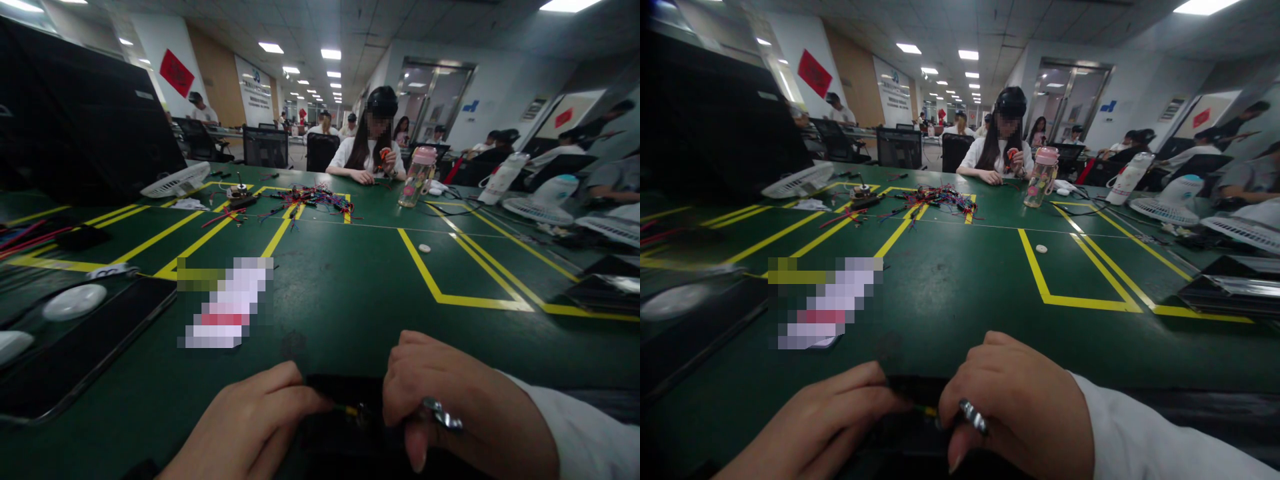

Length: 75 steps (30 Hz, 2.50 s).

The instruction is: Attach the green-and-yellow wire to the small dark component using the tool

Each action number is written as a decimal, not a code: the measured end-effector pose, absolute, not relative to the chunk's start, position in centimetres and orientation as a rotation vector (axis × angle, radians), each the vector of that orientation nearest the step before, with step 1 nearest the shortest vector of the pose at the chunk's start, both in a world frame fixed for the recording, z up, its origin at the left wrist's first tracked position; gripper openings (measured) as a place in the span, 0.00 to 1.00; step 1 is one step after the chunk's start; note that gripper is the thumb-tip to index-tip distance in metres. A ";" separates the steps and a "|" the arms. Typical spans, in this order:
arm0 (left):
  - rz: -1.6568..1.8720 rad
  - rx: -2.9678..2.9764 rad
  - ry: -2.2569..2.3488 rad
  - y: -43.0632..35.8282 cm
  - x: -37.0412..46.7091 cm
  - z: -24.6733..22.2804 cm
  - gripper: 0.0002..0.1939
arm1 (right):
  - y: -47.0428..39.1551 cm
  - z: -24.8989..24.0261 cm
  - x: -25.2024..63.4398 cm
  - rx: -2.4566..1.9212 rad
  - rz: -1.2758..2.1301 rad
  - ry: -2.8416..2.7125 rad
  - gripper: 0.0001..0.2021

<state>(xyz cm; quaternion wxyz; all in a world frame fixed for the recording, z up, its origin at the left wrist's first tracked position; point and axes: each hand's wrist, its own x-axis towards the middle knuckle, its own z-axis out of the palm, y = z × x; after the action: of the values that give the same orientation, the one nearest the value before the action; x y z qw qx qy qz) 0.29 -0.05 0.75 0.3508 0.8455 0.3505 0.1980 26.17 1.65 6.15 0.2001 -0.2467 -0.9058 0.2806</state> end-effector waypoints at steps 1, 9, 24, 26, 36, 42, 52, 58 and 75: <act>0.512 2.190 0.911 -0.1 0.3 0.7 0.21 | 1.6 6.2 26.2 -0.687 0.786 -2.533 0.12; 0.505 2.191 0.886 -0.1 0.4 0.9 0.24 | 1.4 6.8 27.5 -0.691 0.961 -2.378 0.07; 0.481 2.198 0.914 -0.1 0.2 0.7 0.22 | 2.0 6.5 26.8 -0.677 1.041 -2.454 0.07; 0.485 2.204 0.915 -0.2 0.2 0.7 0.22 | 2.0 6.3 26.8 -0.664 1.040 -2.449 0.06; 0.513 2.240 0.926 0.0 0.2 0.6 0.21 | 2.0 5.7 26.7 -0.682 0.926 -2.496 0.04; 0.514 2.216 0.918 -0.1 0.3 0.7 0.20 | 1.7 5.7 26.3 -0.687 0.822 -2.513 0.07; 0.493 2.178 0.892 -0.1 0.4 0.8 0.24 | 1.6 6.5 27.1 -0.742 0.951 -2.387 0.10; 0.498 2.181 0.897 0.1 0.3 0.8 0.23 | 1.5 6.5 26.8 -0.673 0.987 -2.465 0.06; 0.513 2.172 0.874 -0.2 0.1 0.5 0.23 | 2.1 5.9 26.6 -0.674 0.946 -2.480 0.04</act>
<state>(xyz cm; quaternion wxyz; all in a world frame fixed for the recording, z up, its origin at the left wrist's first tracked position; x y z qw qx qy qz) 0.07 -0.16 0.47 0.3639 0.8440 0.3397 0.1995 26.64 2.12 5.88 0.2003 -0.2412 -0.8872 0.3384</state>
